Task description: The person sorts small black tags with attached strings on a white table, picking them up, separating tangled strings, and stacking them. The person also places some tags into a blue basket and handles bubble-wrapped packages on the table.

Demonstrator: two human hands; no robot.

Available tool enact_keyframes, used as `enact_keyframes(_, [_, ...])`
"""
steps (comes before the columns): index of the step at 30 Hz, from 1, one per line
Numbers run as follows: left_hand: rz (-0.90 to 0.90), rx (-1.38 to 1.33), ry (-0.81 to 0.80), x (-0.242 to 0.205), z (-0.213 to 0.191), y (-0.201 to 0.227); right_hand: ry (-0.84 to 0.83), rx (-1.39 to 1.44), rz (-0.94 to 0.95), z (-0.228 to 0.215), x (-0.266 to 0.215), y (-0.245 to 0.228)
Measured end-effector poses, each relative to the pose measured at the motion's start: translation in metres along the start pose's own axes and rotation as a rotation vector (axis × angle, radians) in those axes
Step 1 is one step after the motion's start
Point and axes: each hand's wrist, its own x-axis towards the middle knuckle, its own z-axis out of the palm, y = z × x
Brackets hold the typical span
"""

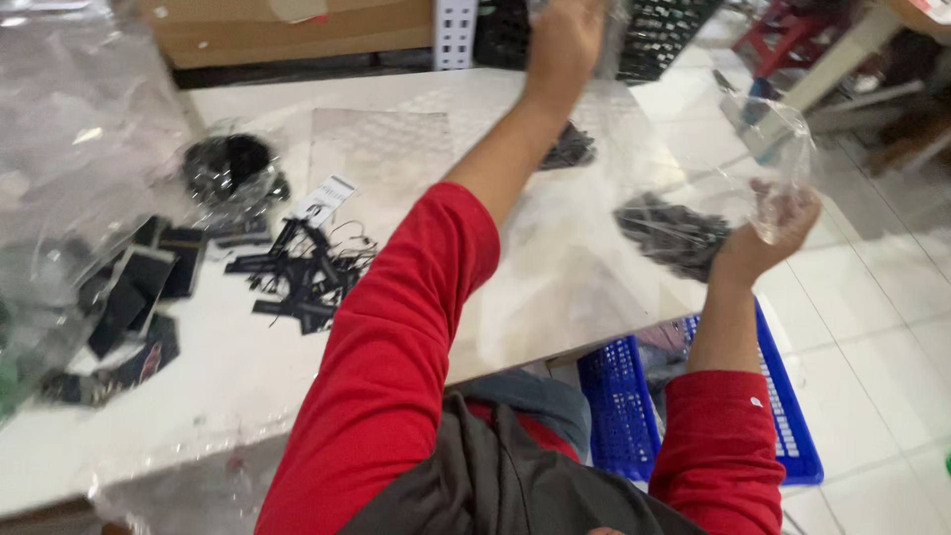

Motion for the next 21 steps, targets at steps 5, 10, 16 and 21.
enact_keyframes(5, [0.107,0.156,-0.762,-0.141,-0.072,0.067,-0.289,-0.425,-0.204,0.024,-0.033,0.043])
enact_keyframes(10, [0.141,0.43,-0.98,-0.247,-0.201,0.101,-0.678,-0.797,-0.175,0.021,-0.093,0.093])
enact_keyframes(16, [-0.251,0.856,-0.756,-0.258,-0.327,0.074,-0.732,-0.835,-0.273,0.012,-0.094,0.113])
enact_keyframes(21, [-0.537,1.153,-0.584,-0.262,-0.405,0.06,-0.718,-0.788,-0.264,0.011,-0.088,0.106])
